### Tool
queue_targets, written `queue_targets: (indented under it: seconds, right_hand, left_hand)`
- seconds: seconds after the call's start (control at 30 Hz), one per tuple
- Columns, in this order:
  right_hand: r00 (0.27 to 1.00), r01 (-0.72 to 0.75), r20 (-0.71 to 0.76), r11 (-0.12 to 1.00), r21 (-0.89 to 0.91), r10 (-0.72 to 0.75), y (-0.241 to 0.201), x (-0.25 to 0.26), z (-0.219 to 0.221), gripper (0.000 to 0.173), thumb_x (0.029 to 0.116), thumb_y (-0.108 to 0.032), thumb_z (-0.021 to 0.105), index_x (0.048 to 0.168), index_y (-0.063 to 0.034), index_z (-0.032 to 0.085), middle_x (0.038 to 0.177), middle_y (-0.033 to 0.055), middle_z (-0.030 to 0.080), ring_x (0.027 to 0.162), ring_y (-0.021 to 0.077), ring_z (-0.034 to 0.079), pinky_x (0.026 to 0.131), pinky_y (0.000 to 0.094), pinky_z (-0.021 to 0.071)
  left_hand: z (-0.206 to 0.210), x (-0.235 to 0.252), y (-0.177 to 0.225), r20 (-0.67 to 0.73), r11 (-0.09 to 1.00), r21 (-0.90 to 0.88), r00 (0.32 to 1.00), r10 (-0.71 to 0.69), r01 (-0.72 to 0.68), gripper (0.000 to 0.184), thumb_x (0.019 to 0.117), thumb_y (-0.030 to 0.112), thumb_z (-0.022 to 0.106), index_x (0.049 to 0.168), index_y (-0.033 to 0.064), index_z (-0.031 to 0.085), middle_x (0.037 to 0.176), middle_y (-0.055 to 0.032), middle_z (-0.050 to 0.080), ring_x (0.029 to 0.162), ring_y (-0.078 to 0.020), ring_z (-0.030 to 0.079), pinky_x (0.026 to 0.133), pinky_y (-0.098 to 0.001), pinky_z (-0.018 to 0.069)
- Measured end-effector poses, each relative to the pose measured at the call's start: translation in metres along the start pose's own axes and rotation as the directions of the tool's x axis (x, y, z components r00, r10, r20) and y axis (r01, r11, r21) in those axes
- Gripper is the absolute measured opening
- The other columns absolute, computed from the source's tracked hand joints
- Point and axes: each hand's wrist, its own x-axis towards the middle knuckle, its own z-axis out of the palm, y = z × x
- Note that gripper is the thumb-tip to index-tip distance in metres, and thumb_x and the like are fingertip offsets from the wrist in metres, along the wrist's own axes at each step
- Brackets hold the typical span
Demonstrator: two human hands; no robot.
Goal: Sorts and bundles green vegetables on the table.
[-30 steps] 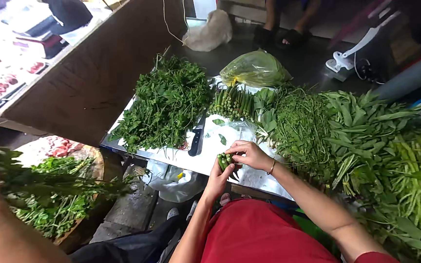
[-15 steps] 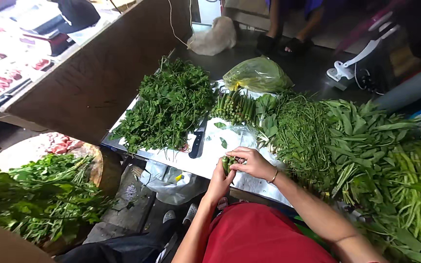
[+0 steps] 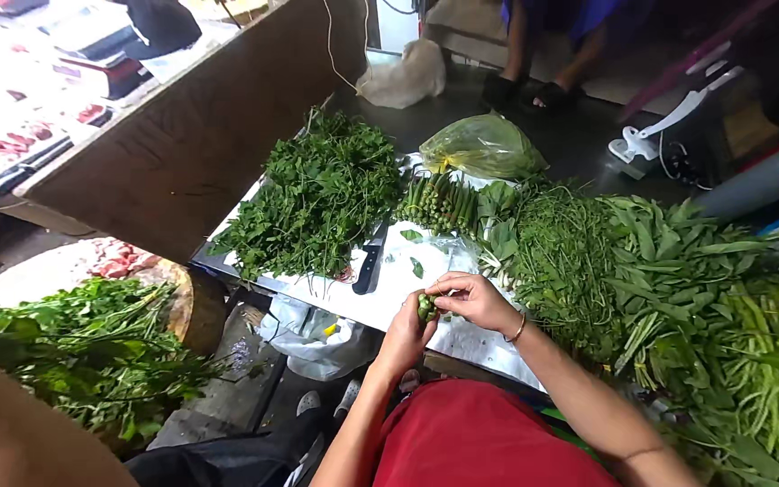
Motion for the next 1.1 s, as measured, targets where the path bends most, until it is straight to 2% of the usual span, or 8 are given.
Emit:
queue_targets:
  seconds: [0.13,0.27,0.37,0.6,0.77,0.87,0.97,1.1]
  right_hand:
    - [0.999,0.034,-0.032,0.999,0.007,-0.034,-0.006,-0.004,0.003,0.02,0.0959,-0.006,0.065,0.111,0.0012,0.074,0.112,0.0097,0.07,0.095,0.0086,0.07,0.083,0.0231,0.0605]
    - [0.99,0.131,0.074,0.969,-0.21,-0.118,-0.013,-0.006,0.001,0.031,0.0991,-0.007,0.055,0.124,-0.0039,0.073,0.116,0.014,0.066,0.099,0.0111,0.066,0.087,0.0225,0.056]
    - [0.979,0.191,0.128,0.934,-0.301,-0.159,-0.018,-0.006,0.002,0.033,0.0987,-0.004,0.053,0.125,-0.006,0.073,0.115,0.0165,0.065,0.099,0.0134,0.065,0.087,0.0233,0.0556]
    - [0.985,0.161,0.1,0.952,-0.259,-0.14,-0.021,-0.005,0.002,0.027,0.0998,-0.009,0.055,0.116,-0.0028,0.075,0.111,0.0136,0.066,0.091,0.0103,0.066,0.081,0.0226,0.0562]
    - [0.983,0.157,0.121,0.976,-0.152,-0.139,-0.03,-0.007,-0.015,0.04,0.1,0.004,0.039,0.124,0.0016,0.07,0.121,0.013,0.068,0.101,0.0124,0.07,0.088,0.0284,0.0608]
    - [0.989,0.105,0.117,0.98,-0.172,-0.086,-0.041,-0.005,-0.019,0.032,0.101,-0.003,0.055,0.131,-0.0011,0.067,0.125,0.0132,0.068,0.093,0.0119,0.072,0.077,0.026,0.0625]
    - [0.984,0.14,0.154,0.936,-0.323,-0.094,-0.049,-0.001,-0.01,0.045,0.0951,-0.016,0.072,0.137,-0.0034,0.064,0.13,0.0159,0.066,0.099,0.0148,0.07,0.078,0.0255,0.0589]
    - [0.971,0.22,0.22,0.702,-0.677,-0.092,-0.054,0.008,0.015,0.04,0.0952,-0.024,0.071,0.131,-0.0071,0.065,0.125,0.0164,0.064,0.098,0.0281,0.069,0.083,0.0442,0.0588]
  left_hand:
    - [-0.002,0.0,0.005,-0.033,0.996,0.06,0.998,0.061,-0.059,0.046,0.094,0.01,0.065,0.133,-0.0108,0.051,0.111,-0.021,0.069,0.101,-0.0274,0.071,0.092,-0.0423,0.0572]
    - [-0.006,-0.001,0.008,-0.028,0.981,0.15,0.991,0.127,-0.122,0.043,0.0912,0.008,0.067,0.127,-0.0113,0.054,0.109,-0.0228,0.068,0.1,-0.0302,0.07,0.092,-0.0426,0.0569]
    - [-0.009,-0.002,0.009,-0.001,0.976,0.176,0.992,0.128,-0.126,0.043,0.0895,0.007,0.069,0.125,-0.0117,0.055,0.109,-0.0235,0.068,0.1,-0.0323,0.07,0.092,-0.0449,0.0568]
    - [-0.013,0.0,0.006,-0.027,0.969,0.158,0.98,0.196,-0.189,0.041,0.0909,0.009,0.068,0.126,-0.0105,0.057,0.109,-0.0221,0.069,0.099,-0.0299,0.071,0.091,-0.043,0.0575]
    - [-0.021,0.004,0.002,-0.016,0.979,0.103,0.984,0.178,-0.175,0.036,0.0929,0.007,0.064,0.125,-0.0078,0.058,0.11,-0.0194,0.07,0.101,-0.0266,0.07,0.093,-0.0414,0.0567]
    - [-0.025,0.008,0.002,-0.013,0.982,0.085,0.986,0.169,-0.167,0.034,0.0925,0.006,0.063,0.124,-0.0064,0.058,0.106,-0.0181,0.069,0.098,-0.0246,0.07,0.09,-0.0398,0.0571]
    - [-0.025,0.011,0.003,-0.027,0.985,0.08,0.987,0.158,-0.155,0.038,0.0918,0.007,0.064,0.126,-0.0091,0.057,0.107,-0.0203,0.069,0.098,-0.0272,0.069,0.091,-0.0425,0.0567]
    - [-0.019,0.011,0.003,-0.063,0.979,0.135,0.984,0.164,-0.155,0.041,0.0874,0.009,0.07,0.121,-0.0117,0.058,0.103,-0.0216,0.07,0.098,-0.03,0.071,0.092,-0.0446,0.0562]
